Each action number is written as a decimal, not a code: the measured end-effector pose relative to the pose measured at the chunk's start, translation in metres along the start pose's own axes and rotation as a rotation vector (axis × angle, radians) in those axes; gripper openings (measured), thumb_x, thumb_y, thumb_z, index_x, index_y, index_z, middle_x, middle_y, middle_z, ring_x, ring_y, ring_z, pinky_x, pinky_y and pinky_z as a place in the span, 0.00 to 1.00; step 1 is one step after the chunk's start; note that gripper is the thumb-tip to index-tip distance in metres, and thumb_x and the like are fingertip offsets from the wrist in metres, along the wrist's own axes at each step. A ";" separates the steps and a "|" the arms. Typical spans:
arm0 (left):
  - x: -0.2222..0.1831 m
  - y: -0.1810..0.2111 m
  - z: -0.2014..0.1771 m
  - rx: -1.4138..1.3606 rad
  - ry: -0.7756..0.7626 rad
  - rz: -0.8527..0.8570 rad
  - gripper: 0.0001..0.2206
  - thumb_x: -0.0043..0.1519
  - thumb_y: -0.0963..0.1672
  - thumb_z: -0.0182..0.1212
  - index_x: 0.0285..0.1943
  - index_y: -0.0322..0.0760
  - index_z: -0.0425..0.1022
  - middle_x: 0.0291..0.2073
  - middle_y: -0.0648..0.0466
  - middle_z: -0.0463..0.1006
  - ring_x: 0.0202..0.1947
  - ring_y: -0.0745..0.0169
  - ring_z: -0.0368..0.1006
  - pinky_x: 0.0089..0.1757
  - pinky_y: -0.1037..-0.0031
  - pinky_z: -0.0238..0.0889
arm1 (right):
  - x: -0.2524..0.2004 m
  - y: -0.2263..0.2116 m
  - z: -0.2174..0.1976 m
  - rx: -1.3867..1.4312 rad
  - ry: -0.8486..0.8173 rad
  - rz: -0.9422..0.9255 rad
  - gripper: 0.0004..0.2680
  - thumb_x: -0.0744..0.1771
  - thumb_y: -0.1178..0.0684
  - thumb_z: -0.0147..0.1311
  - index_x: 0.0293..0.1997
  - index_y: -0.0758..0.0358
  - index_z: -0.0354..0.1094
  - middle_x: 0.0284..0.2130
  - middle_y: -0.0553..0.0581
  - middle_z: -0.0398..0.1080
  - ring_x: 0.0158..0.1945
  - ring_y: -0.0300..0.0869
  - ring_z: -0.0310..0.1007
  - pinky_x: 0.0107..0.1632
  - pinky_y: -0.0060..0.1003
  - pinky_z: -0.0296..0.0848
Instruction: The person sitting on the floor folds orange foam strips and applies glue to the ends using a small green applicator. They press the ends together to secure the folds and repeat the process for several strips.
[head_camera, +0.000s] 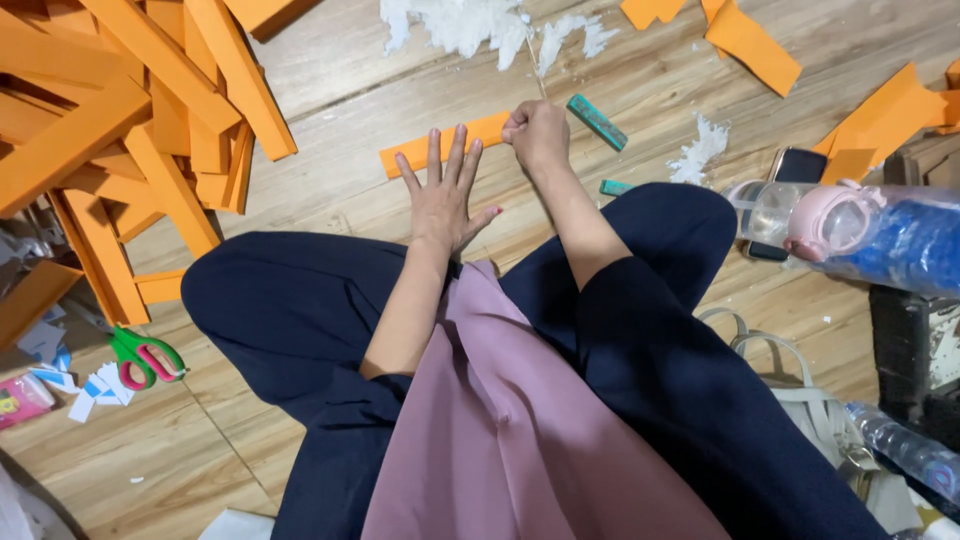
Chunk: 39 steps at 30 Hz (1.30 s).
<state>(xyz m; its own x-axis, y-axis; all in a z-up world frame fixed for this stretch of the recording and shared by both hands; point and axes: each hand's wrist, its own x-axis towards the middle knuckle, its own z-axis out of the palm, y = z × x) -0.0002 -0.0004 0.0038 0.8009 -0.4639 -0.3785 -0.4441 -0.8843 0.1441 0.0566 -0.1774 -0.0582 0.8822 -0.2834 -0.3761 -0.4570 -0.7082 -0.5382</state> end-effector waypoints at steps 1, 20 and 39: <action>0.000 0.000 0.006 -0.001 0.000 0.002 0.40 0.53 0.63 0.38 0.70 0.51 0.28 0.68 0.58 0.23 0.66 0.48 0.17 0.55 0.33 0.20 | 0.000 0.002 0.000 -0.001 0.001 0.002 0.04 0.55 0.54 0.63 0.23 0.51 0.71 0.18 0.50 0.69 0.31 0.48 0.73 0.37 0.40 0.70; 0.003 0.001 0.014 -0.015 0.055 -0.034 0.39 0.50 0.55 0.45 0.70 0.52 0.30 0.68 0.61 0.24 0.67 0.50 0.18 0.57 0.36 0.21 | -0.110 -0.034 0.011 -0.756 0.033 -0.507 0.24 0.62 0.50 0.52 0.61 0.71 0.47 0.58 0.66 0.50 0.63 0.54 0.44 0.62 0.45 0.44; -0.003 -0.001 0.003 -0.009 0.027 -0.028 0.39 0.53 0.63 0.39 0.70 0.52 0.32 0.68 0.61 0.25 0.67 0.52 0.17 0.58 0.38 0.18 | -0.108 -0.041 -0.014 -0.618 -0.199 -0.274 0.23 0.65 0.52 0.46 0.65 0.64 0.39 0.63 0.59 0.39 0.64 0.53 0.42 0.63 0.48 0.46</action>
<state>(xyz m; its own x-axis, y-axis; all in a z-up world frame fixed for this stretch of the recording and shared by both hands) -0.0036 0.0023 0.0020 0.8236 -0.4399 -0.3581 -0.4175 -0.8975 0.1423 -0.0179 -0.1267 0.0151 0.8916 0.0393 -0.4511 -0.0214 -0.9915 -0.1286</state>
